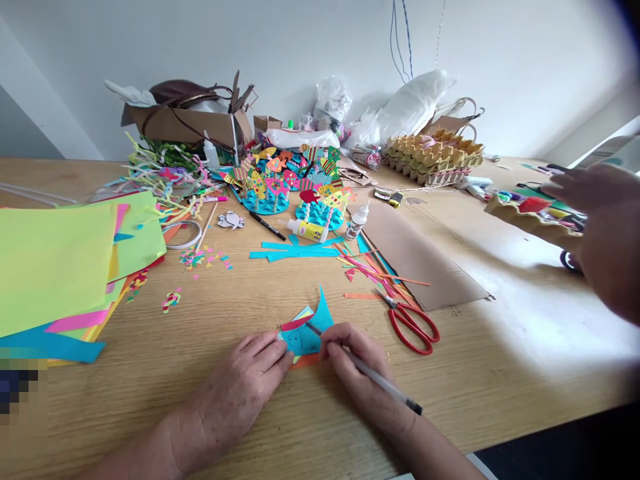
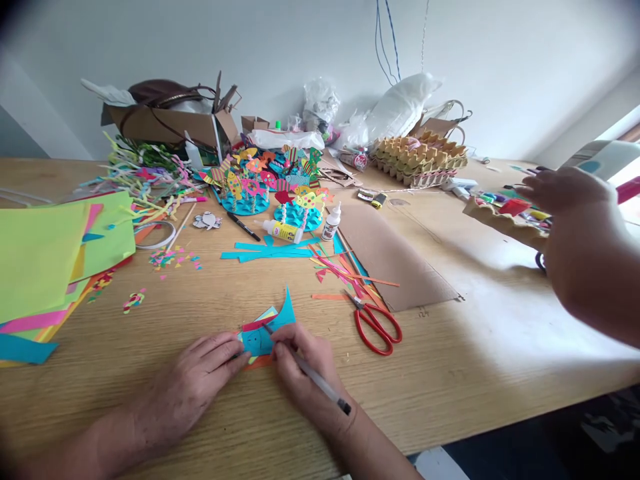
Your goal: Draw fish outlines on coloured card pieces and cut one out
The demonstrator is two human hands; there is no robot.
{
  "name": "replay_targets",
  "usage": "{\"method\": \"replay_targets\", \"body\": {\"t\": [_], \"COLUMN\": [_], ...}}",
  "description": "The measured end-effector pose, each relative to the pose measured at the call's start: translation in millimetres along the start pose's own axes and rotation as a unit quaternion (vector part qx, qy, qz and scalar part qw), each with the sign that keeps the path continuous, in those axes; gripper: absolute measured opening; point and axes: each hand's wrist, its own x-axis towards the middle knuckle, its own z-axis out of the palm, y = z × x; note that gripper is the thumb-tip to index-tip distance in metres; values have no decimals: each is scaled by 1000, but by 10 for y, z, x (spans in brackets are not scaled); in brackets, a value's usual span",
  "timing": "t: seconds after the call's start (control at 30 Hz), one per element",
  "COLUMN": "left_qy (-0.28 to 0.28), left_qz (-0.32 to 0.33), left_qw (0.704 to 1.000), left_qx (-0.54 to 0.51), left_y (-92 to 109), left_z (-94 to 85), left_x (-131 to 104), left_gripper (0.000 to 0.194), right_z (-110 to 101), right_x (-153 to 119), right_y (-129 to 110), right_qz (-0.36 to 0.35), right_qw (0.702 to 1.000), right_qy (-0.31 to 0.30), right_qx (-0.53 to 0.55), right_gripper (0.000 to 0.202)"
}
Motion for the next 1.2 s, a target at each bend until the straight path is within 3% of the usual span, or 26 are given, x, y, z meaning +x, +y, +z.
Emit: {"method": "replay_targets", "body": {"t": [0.1, 0.27, 0.33, 0.43, 0.53, 0.73, 0.93, 1.2], "left_qy": [2, 14, 14, 19, 21, 17, 37, 0], "left_qz": [5, 17, 20, 22, 21, 12, 1, 13], "left_qw": [1000, 1000, 1000, 1000, 999, 1000, 999, 1000], "left_qx": [5, 9, 8, 11, 13, 10, 19, 16], "left_y": [-17, -44, -50, -56, -58, -47, -27, -47], "left_z": [16, 32, 38, 43, 39, 51, 52, 53], "left_x": [-8, -41, -49, -55, -60, -62, -45, -70], "left_gripper": [48, 43, 42, 40, 39, 36, 42, 36], "right_z": [-122, -399, -451, -414, -296, -147, -269, -413], "right_x": [15, 207, 322, 482, 598, 696, 771, 998], "right_y": [91, 191, 183, 170, 198, 261, 239, 454], "right_qz": [11, 56, 54, 58, 74, 63, 20, 21], "right_qw": [997, 993, 988, 985, 984, 989, 993, 994], "right_qy": [80, 20, -10, -52, -78, -47, -11, 33], "right_qx": [7, -102, -145, -155, -145, -123, -120, -105], "right_gripper": [15, 22, 15, 2, 11, 14, 11, 10]}}
